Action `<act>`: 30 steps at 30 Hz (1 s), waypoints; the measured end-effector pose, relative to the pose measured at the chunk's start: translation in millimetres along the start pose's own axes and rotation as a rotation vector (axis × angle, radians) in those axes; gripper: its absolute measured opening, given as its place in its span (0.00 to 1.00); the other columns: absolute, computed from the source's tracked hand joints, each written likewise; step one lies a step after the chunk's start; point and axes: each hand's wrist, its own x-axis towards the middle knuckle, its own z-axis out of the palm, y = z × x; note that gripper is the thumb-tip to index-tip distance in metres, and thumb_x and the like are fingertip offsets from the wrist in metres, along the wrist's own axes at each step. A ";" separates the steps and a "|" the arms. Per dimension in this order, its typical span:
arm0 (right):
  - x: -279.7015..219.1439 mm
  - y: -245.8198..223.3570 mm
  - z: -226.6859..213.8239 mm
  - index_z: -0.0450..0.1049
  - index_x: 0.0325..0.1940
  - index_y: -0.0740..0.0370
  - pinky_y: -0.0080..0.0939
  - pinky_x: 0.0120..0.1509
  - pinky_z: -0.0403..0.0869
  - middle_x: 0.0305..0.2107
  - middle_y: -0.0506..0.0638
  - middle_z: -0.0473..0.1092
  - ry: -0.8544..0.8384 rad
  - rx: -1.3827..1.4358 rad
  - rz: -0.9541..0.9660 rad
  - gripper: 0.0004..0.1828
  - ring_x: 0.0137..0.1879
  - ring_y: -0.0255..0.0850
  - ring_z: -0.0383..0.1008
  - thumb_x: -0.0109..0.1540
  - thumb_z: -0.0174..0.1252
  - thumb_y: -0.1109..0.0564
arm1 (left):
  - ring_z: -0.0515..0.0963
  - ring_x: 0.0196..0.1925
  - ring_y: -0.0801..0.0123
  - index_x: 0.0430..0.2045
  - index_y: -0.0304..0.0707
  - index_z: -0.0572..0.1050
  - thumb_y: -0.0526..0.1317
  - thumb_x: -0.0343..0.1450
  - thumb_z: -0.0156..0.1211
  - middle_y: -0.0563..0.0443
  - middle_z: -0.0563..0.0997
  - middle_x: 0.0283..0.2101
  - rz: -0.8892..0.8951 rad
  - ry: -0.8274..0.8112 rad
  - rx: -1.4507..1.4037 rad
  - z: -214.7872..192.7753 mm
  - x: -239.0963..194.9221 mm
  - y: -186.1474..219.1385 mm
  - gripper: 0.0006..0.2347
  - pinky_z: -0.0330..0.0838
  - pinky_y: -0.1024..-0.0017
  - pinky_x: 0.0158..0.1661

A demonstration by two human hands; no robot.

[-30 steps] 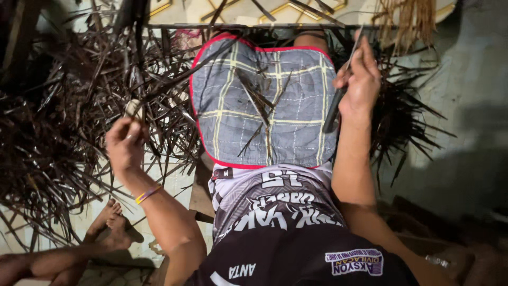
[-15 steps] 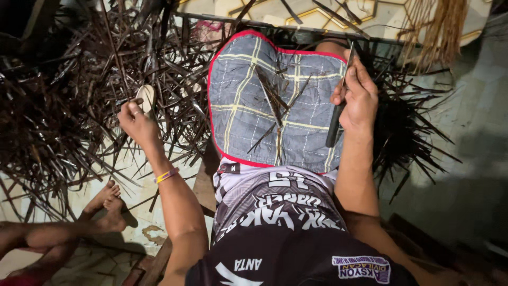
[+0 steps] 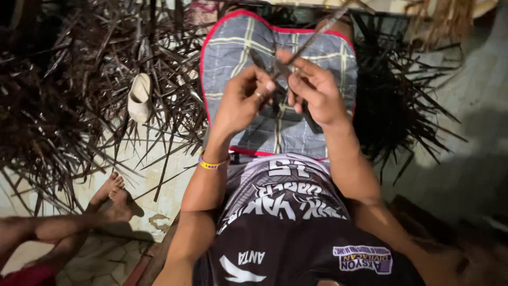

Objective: The person sits on the floor and uses a knife to strip dried palm leaves from their stems. They hold the stems with one hand and scrape the leaves off with the knife, dropping the processed material onto the floor.

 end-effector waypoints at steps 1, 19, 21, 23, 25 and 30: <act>-0.3 -2.5 -4.1 0.79 0.79 0.58 0.39 0.22 0.78 0.21 0.66 0.74 0.011 -0.001 0.003 0.23 0.18 0.51 0.77 0.78 0.66 0.58 | 0.83 0.28 0.67 0.46 0.35 0.82 0.36 0.83 0.70 0.47 0.85 0.28 -0.006 -0.009 -0.004 6.0 -1.7 6.0 0.04 0.80 0.68 0.34; -20.6 -14.4 -12.0 0.68 0.83 0.68 0.25 0.22 0.66 0.19 0.55 0.72 -0.231 0.111 0.104 0.32 0.16 0.34 0.68 0.76 0.62 0.52 | 0.81 0.29 0.70 0.41 0.37 0.86 0.37 0.85 0.63 0.49 0.86 0.27 0.013 0.014 0.054 27.6 -3.2 9.5 0.07 0.78 0.69 0.37; -18.6 -15.0 -9.9 0.65 0.83 0.71 0.26 0.20 0.65 0.17 0.56 0.70 -0.287 0.136 0.089 0.33 0.13 0.35 0.67 0.76 0.61 0.54 | 0.79 0.27 0.72 0.38 0.38 0.87 0.35 0.85 0.63 0.52 0.85 0.25 0.013 -0.029 0.024 30.3 -3.9 12.5 0.08 0.78 0.72 0.36; -17.4 -15.0 -13.1 0.66 0.79 0.70 0.25 0.20 0.64 0.18 0.55 0.71 -0.294 0.116 0.079 0.30 0.14 0.34 0.67 0.76 0.61 0.55 | 0.78 0.26 0.73 0.37 0.38 0.87 0.35 0.85 0.63 0.52 0.85 0.24 -0.003 -0.058 0.015 30.9 -3.2 20.5 0.08 0.76 0.73 0.35; -17.5 -11.7 -17.5 0.67 0.75 0.70 0.24 0.20 0.63 0.18 0.54 0.71 -0.300 0.096 0.071 0.26 0.15 0.34 0.67 0.76 0.61 0.55 | 0.77 0.25 0.73 0.36 0.38 0.86 0.35 0.85 0.63 0.52 0.84 0.23 -0.020 -0.086 0.005 30.2 -4.0 26.0 0.08 0.74 0.74 0.34; -17.4 -20.8 -15.1 0.65 0.67 0.74 0.26 0.17 0.62 0.17 0.56 0.69 -0.345 0.111 0.076 0.24 0.13 0.34 0.66 0.73 0.64 0.57 | 0.75 0.24 0.73 0.35 0.37 0.86 0.36 0.85 0.64 0.50 0.84 0.22 -0.032 -0.158 -0.011 27.1 -8.3 44.3 0.09 0.72 0.75 0.32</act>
